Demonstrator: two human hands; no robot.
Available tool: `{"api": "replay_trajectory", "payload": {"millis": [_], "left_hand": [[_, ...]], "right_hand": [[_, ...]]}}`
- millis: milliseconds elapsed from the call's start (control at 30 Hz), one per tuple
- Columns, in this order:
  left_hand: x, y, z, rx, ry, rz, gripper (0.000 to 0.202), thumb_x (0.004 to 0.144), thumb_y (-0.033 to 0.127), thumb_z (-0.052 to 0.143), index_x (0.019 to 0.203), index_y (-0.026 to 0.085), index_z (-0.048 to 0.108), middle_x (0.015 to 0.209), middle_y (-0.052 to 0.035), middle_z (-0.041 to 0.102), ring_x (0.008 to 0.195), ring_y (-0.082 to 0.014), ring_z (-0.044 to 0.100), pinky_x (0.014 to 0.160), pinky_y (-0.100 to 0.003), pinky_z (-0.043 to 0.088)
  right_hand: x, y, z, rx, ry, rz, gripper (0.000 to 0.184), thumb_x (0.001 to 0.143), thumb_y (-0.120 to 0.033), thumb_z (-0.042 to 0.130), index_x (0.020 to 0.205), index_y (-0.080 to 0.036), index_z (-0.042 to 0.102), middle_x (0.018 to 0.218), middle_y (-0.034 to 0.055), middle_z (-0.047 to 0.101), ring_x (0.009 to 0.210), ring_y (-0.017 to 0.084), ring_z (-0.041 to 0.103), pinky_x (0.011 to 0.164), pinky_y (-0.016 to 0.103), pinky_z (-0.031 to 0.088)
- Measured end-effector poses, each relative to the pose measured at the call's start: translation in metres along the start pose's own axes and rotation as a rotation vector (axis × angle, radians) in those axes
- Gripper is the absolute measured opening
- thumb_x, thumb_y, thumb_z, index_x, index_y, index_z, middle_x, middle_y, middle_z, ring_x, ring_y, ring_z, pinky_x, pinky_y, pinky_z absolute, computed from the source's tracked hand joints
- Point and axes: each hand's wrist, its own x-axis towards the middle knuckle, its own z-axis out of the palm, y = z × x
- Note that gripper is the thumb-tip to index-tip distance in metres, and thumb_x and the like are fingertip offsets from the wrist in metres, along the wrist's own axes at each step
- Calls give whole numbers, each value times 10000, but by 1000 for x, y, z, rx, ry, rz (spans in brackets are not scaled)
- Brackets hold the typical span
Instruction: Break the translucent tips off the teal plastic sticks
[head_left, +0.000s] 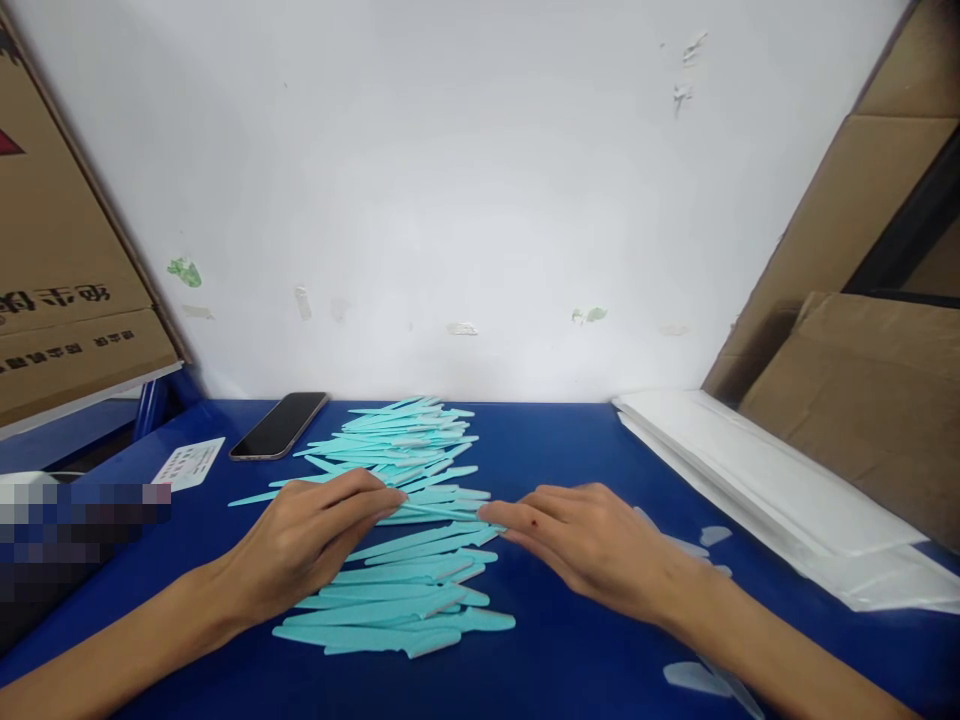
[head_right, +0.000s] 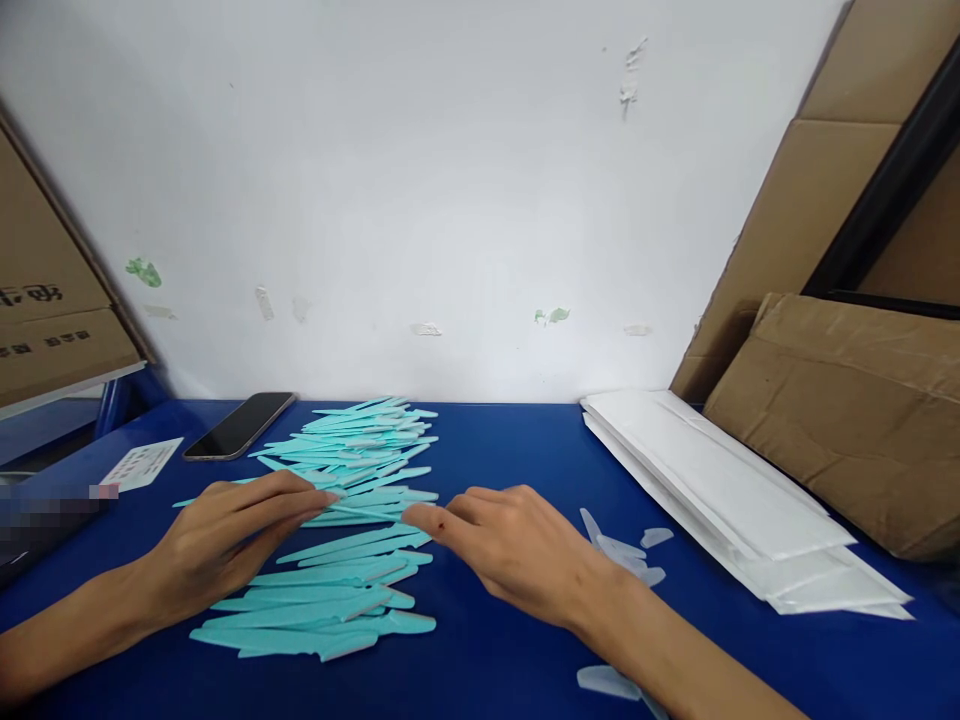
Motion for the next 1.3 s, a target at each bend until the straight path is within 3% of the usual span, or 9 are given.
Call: {"api": "replay_trajectory", "payload": {"millis": [267, 500, 633, 767, 867, 1000, 1133, 1233, 1300], "left_hand": [[-1, -1, 0, 46, -124, -3, 332, 1067, 102, 347, 1317, 227, 526, 885, -16, 643, 621, -101, 583, 514, -237, 331], [1, 5, -1, 73, -118, -4, 270, 1066, 93, 327, 1213, 197, 529, 787, 15, 548, 524, -112, 452, 479, -284, 256], [1, 5, 0, 128, -194, 0, 289, 1042, 59, 331, 1177, 206, 540, 790, 18, 562, 524, -122, 442, 485, -302, 260], [3, 3, 4, 111, -259, -72, 186, 1082, 204, 395, 1058, 206, 579, 812, -5, 613, 659, -148, 548, 515, -284, 316], [4, 0, 7, 101, -297, -155, 219, 1087, 258, 404, 998, 201, 595, 868, -39, 626, 808, -191, 562, 548, -264, 361], [1, -9, 8, 117, -244, -189, 264, 1091, 257, 374, 1063, 195, 630, 988, -78, 624, 865, -201, 551, 579, -253, 400], [-2, -12, 8, 145, -232, -216, 298, 1083, 269, 386, 1088, 211, 679, 999, -75, 616, 714, -154, 565, 529, -247, 373], [-1, -9, 7, 149, -269, -242, 332, 1076, 289, 389, 1055, 219, 712, 985, -58, 629, 520, -90, 496, 481, -251, 348], [0, -6, 6, 129, -273, -252, 331, 1074, 301, 393, 1079, 215, 713, 978, -56, 638, 496, -82, 498, 471, -248, 355]], "right_hand": [[0, -4, 1, -14, 55, -55, 383, 1007, -56, 463, 1343, -230, 522, 883, 0, 722, 702, 150, 637, 565, 286, 347], [-2, -7, -2, 9, 123, -78, 390, 990, -17, 423, 1269, -229, 592, 909, 5, 750, 709, 136, 670, 567, 265, 394], [-1, -6, 0, 30, 134, -77, 351, 1015, -43, 424, 1261, -228, 593, 899, 3, 754, 726, 134, 686, 579, 257, 414], [3, -7, 1, 53, 166, -22, 210, 1076, -213, 469, 1247, -225, 591, 865, -1, 752, 704, 128, 687, 587, 250, 430], [6, -5, -4, 20, 193, 62, 253, 1080, -330, 483, 1290, -218, 570, 896, 15, 763, 714, 141, 698, 609, 258, 455], [2, 6, -18, 21, 243, 188, 271, 1088, -316, 434, 1292, -220, 585, 1022, 37, 762, 832, 163, 720, 681, 265, 494], [-3, 21, -27, 33, 222, 259, 307, 1097, -279, 374, 1205, -211, 653, 1097, 57, 743, 854, 162, 718, 700, 265, 510], [-4, 26, -25, 39, 139, 253, 327, 1097, -282, 366, 1169, -212, 677, 1096, 62, 741, 875, 165, 716, 731, 267, 522], [-3, 25, -22, 31, 82, 237, 337, 1098, -292, 365, 1141, -209, 688, 1045, 61, 742, 849, 165, 708, 709, 266, 512]]}}
